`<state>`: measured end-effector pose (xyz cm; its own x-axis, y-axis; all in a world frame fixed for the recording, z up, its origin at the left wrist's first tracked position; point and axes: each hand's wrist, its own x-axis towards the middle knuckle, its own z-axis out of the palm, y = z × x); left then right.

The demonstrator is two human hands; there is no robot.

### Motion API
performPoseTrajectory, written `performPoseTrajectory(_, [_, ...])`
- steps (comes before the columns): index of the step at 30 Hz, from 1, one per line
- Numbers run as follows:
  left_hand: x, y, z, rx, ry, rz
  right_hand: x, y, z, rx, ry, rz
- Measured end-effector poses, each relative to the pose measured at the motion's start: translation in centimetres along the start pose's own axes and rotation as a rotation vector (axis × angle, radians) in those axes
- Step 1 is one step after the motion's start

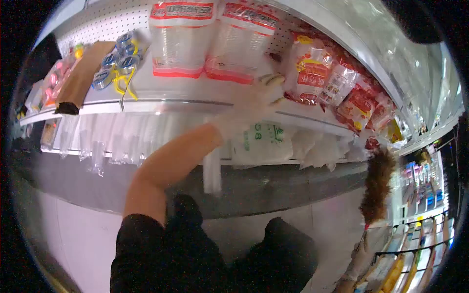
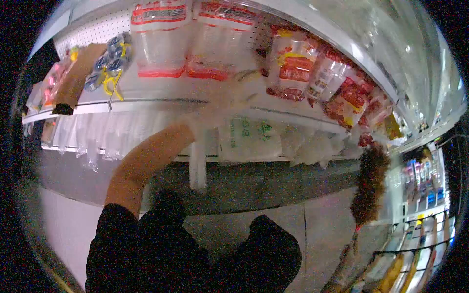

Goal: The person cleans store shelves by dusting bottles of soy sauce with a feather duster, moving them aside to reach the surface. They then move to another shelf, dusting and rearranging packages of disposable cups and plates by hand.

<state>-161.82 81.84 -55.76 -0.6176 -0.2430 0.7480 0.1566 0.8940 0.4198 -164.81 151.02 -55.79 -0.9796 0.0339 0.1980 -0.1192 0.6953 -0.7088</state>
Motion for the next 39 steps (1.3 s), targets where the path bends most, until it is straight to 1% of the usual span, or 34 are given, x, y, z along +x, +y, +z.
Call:
performPoseTrajectory(1, [1.8, 1.7, 1.5, -0.034, -0.037, -0.107, -0.9, -1.0, 2.2, 0.077, 0.036, -0.006])
performPoseTrajectory(2, [3.5, 2.7, 2.7, -0.088, -0.029, -0.205, -2.0, -4.6, 5.1, 0.203, 0.066, -0.032])
performPoseTrajectory(3, [5.1, 3.6, 3.8, -0.143, -0.015, -0.302, -3.1, -6.7, 6.9, 0.281, 0.062, -0.031])
performPoseTrajectory(4, [7.2, 4.0, 4.8, -0.227, 0.039, -0.391, -4.1, -8.4, 8.6, 0.347, 0.051, -0.035])
performPoseTrajectory(5, [9.5, 4.2, 5.9, -0.311, 0.09, -0.478, -4.5, -7.7, 9.5, 0.307, -0.003, 0.011])
performPoseTrajectory(6, [11.4, 2.8, 8.1, -0.41, 0.128, -0.556, -5.0, -7.1, 10.4, 0.265, -0.059, 0.055])
performPoseTrajectory(7, [12.8, -0.1, 10.9, -0.506, 0.159, -0.641, -5.5, -6.3, 11.2, 0.223, -0.121, 0.107])
performPoseTrajectory(9, [13.1, 2.2, 9.6, -0.767, 0.14, -0.701, -6.1, -7.8, 12.4, 0.377, -0.16, 0.189])
performPoseTrajectory(10, [12.6, 6.0, 6.0, -0.93, 0.086, -0.677, -5.9, -7.6, 13.0, 0.434, -0.171, 0.197])
performPoseTrajectory(11, [12.8, 3.8, 6.8, -0.846, 0.138, -0.569, -5.6, -7.3, 13.7, 0.491, -0.181, 0.206])
performPoseTrajectory(13, [12.5, 0.9, 7.6, -0.686, 0.163, -0.404, -5.1, -4.7, 14.7, 0.553, -0.161, 0.157])
performPoseTrajectory(15, [9.6, 1.2, 5.7, -0.541, 0.147, -0.29, -4.0, -3.9, 15.9, 0.483, -0.126, -0.033])
performPoseTrajectory(16, [8.2, 1.3, 4.8, -0.474, 0.147, -0.238, -3.3, -4.2, 16.2, 0.459, -0.114, -0.077])
performPoseTrajectory(17, [8.0, 0.5, 4.7, -0.464, 0.159, -0.245, -2.5, -4.5, 16.5, 0.436, -0.1, -0.122])
performPoseTrajectory(18, [7.8, -0.3, 4.5, -0.454, 0.171, -0.252, -1.6, -5.5, 16.7, 0.434, -0.092, -0.117])
performPoseTrajectory(19, [8.5, -1.4, 4.8, -0.497, 0.198, -0.318, -1.0, -6.1, 16.9, 0.451, -0.097, -0.103])
performPoseTrajectory(21, [8.4, -2.7, 4.8, -0.471, 0.227, -0.421, 0.0, -7.3, 17.2, 0.502, -0.119, -0.062])
performPoseTrajectory(25, [8.7, 5.0, 5.1, -0.213, 0.22, -0.552, 0.8, -6.2, 18.8, 0.583, -0.038, -0.079])
performPoseTrajectory(27, [8.3, 4.5, 5.4, -0.094, 0.134, -0.53, 0.9, -4.0, 19.5, 0.592, -0.024, -0.07])
performPoseTrajectory(28, [7.6, 3.0, 5.3, -0.04, 0.059, -0.49, 0.7, -3.0, 19.5, 0.573, -0.022, -0.028])
performPoseTrajectory(29, [6.9, 1.5, 5.3, 0.064, 0.079, -0.42, 0.5, -1.9, 19.5, 0.554, -0.02, 0.015])
performPoseTrajectory(30, [6.5, 1.3, 5.2, 0.173, 0.104, -0.355, 0.1, -1.3, 18.8, 0.522, -0.01, 0.088])
performPoseTrajectory(31, [6.6, 4.0, 5.6, 0.327, 0.217, -0.251, -0.2, -0.7, 18.6, 0.524, 0.007, 0.107])
performPoseTrajectory(32, [7.1, 5.8, 5.9, 0.428, 0.253, -0.236, -0.4, -0.1, 18.4, 0.527, 0.025, 0.126])
performPoseTrajectory(33, [7.7, 7.6, 6.3, 0.531, 0.292, -0.224, -0.5, 0.5, 18.4, 0.56, 0.04, 0.087])
performPoseTrajectory(34, [8.1, 8.7, 6.3, 0.587, 0.254, -0.306, -0.5, 1.0, 18.4, 0.591, 0.052, 0.049])
performPoseTrajectory(36, [8.4, 8.2, 6.3, 0.657, 0.276, -0.292, -0.4, 2.0, 18.7, 0.557, 0.063, 0.036])
performPoseTrajectory(38, [8.5, 5.6, 6.9, 0.673, 0.382, -0.095, -0.4, 1.8, 18.5, 0.54, 0.063, 0.028])
performPoseTrajectory(39, [9.3, 6.4, 6.7, 0.611, 0.269, 0.131, -0.6, 0.8, 17.9, 0.542, 0.057, 0.025])
